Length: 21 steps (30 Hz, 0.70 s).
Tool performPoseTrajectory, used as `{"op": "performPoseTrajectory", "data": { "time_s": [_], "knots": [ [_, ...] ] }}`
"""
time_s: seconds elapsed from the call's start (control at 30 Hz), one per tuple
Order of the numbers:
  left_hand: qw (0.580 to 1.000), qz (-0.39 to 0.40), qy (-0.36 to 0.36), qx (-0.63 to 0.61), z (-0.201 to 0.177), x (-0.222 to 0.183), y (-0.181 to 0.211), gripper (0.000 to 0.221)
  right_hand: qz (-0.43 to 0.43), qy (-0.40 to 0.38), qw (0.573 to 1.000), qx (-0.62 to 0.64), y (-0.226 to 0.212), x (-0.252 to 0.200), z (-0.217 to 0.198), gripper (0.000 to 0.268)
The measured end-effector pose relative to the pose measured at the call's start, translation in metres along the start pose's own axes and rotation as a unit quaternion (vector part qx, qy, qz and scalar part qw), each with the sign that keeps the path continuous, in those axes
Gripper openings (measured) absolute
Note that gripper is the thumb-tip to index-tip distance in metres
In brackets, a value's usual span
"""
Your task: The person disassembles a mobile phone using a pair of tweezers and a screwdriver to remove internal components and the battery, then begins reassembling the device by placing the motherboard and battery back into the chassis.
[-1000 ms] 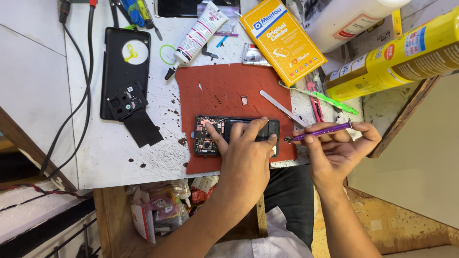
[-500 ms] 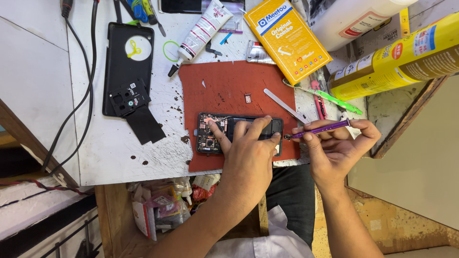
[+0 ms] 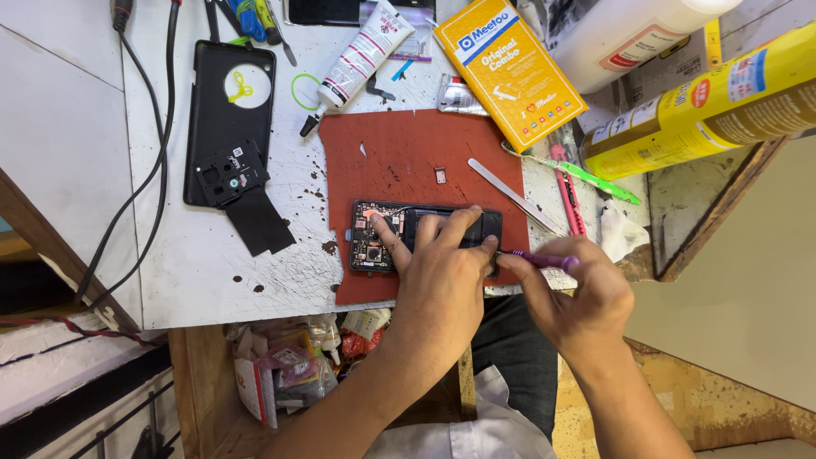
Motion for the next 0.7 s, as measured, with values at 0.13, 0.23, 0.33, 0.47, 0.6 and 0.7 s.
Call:
{"op": "performPoseTrajectory", "data": {
  "time_s": [0.13,0.23,0.33,0.47,0.6,0.7],
  "knots": [
    [1.0,-0.003,0.011,-0.005,-0.001,0.0,0.0,0.022,0.018,-0.023,0.999,0.028,-0.007,0.007,0.0,0.056],
    [1.0,-0.001,0.012,-0.019,-0.002,0.0,0.0,0.027,0.082,-0.001,0.996,0.044,-0.001,0.001,-0.001,0.058],
    [1.0,-0.004,0.017,-0.02,-0.003,-0.001,0.0,0.027,0.092,0.004,0.992,0.081,0.0,-0.004,0.0,0.051],
    [0.999,-0.001,0.024,-0.022,0.0,-0.002,-0.001,0.026,0.173,0.015,0.984,-0.042,0.016,-0.014,0.0,0.043],
    [1.0,-0.004,0.02,-0.022,0.009,0.002,-0.006,0.033,0.105,0.011,0.989,0.102,0.012,-0.019,0.0,0.038],
    [1.0,-0.023,-0.002,0.011,0.017,0.006,-0.008,0.034,0.042,0.091,0.993,-0.066,0.011,-0.012,0.006,0.058]
  ]
}}
Point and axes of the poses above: each hand's wrist, its own x-axis towards the middle knuckle, its own z-axis out of the palm, y = z × x, the point moved 3 cm from there along x, towards the middle knuckle, and after that the axes turned 12 degrees about x, right-handed, at the moved point
